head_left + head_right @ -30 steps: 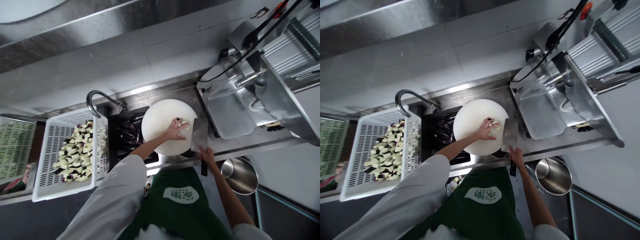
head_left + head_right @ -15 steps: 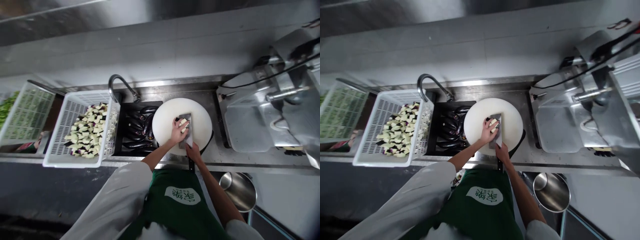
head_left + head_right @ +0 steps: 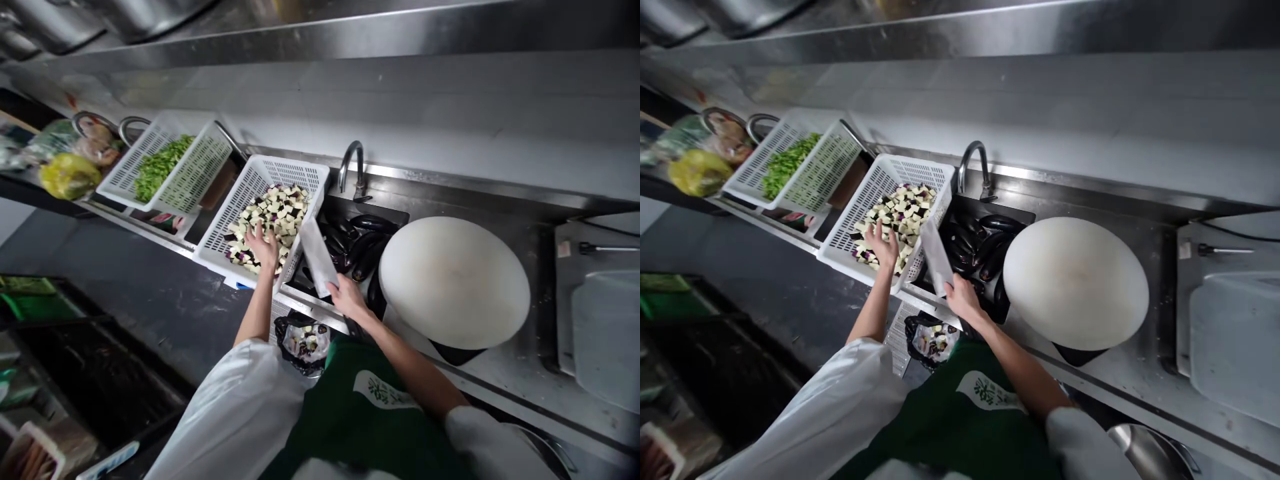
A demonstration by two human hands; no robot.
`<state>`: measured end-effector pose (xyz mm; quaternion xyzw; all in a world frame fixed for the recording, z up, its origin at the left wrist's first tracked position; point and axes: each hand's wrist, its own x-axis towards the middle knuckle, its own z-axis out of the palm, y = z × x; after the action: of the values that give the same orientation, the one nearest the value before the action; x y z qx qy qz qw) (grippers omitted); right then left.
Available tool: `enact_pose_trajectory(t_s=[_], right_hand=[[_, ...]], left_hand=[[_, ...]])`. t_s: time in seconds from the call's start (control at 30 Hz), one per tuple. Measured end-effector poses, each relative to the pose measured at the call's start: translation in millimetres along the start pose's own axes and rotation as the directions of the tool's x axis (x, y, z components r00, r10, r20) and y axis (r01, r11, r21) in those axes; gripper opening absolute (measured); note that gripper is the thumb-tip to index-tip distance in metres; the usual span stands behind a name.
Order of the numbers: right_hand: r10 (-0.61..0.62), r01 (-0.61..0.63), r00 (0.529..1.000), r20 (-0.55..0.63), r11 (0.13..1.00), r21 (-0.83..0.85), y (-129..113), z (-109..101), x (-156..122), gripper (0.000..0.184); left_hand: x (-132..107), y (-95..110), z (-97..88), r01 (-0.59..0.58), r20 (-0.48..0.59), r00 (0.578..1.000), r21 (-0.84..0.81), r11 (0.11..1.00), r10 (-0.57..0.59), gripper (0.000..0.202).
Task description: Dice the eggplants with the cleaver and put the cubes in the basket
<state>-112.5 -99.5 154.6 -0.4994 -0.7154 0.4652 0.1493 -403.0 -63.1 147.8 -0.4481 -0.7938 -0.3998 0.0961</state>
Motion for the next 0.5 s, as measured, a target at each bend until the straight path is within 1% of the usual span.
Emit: enact_pose_trajectory(t_s=[0.03,0.07,0.1,0.13,0.17,0.2,0.23,0.3,0.37,0.4,0.47,0.5], right_hand=[[0.032,-0.033,0.999,-0.043,0.999,-0.017,12.3,-6.1,-6.4,0.016],[0.078,-0.079,0.994,-0.083,0.997,-0.013,28.5,-15.1,-14.7,0.017],[0.141,-0.142,0.982,-0.128,0.990,0.001,47.1,-26.7,-24.4,0.020],[0.205,-0.206,0.959,-0.197,0.978,0.017,66.5,-40.0,-35.4,0.024],[0.255,-0.256,0.930,-0.266,0.966,0.031,85.5,-54.2,-47.3,0.027],[0.302,-0.311,0.890,-0.343,0.950,0.030,103.0,-68.4,-60.3,0.030],[0.347,-0.360,0.851,-0.394,0.932,0.043,118.3,-81.6,-74.1,0.032],[0.432,-0.453,0.767,-0.474,0.888,0.075,140.7,-102.2,-104.7,0.036],[0.504,-0.536,0.675,-0.539,0.837,0.112,152.6,-112.6,-137.6,0.038],[0.542,-0.573,0.625,-0.562,0.807,0.140,155.5,-113.9,-153.9,0.038],[0.633,-0.657,0.511,-0.582,0.724,0.210,157.5,-110.4,-183.6,0.038],[0.680,-0.698,0.449,-0.580,0.672,0.247,157.6,-106.7,-196.2,0.038]], left_hand=[[-3.0,-8.2,1.2,-0.010,-0.042,0.999,-0.021,1.000,0.010,0.039],[-12.5,-11.8,6.8,-0.040,-0.048,0.998,-0.058,0.998,0.037,0.036],[-27.6,-11.3,16.7,-0.082,0.007,0.997,-0.103,0.991,0.083,0.033],[-46.9,-7.3,30.5,-0.128,0.137,0.979,-0.151,0.980,0.149,0.031],[-68.7,-1.2,47.3,-0.156,0.309,0.928,-0.186,0.970,0.209,0.031],[-91.1,5.7,65.8,-0.191,0.521,0.811,-0.194,0.962,0.267,0.029],[-112.3,11.8,84.6,-0.225,0.702,0.654,-0.175,0.958,0.282,0.026],[-146.2,17.7,118.1,-0.219,0.808,0.539,-0.139,0.966,0.239,0.017],[-165.6,12.0,142.3,-0.249,0.894,0.425,-0.035,0.968,0.142,0.022],[-170.3,5.4,151.0,-0.280,0.930,0.356,0.014,0.960,0.091,0.028],[-173.2,-11.0,164.8,-0.346,0.976,0.216,0.068,0.936,0.009,0.042],[-172.7,-19.0,171.1,-0.364,0.987,0.162,0.071,0.929,-0.012,0.048]])
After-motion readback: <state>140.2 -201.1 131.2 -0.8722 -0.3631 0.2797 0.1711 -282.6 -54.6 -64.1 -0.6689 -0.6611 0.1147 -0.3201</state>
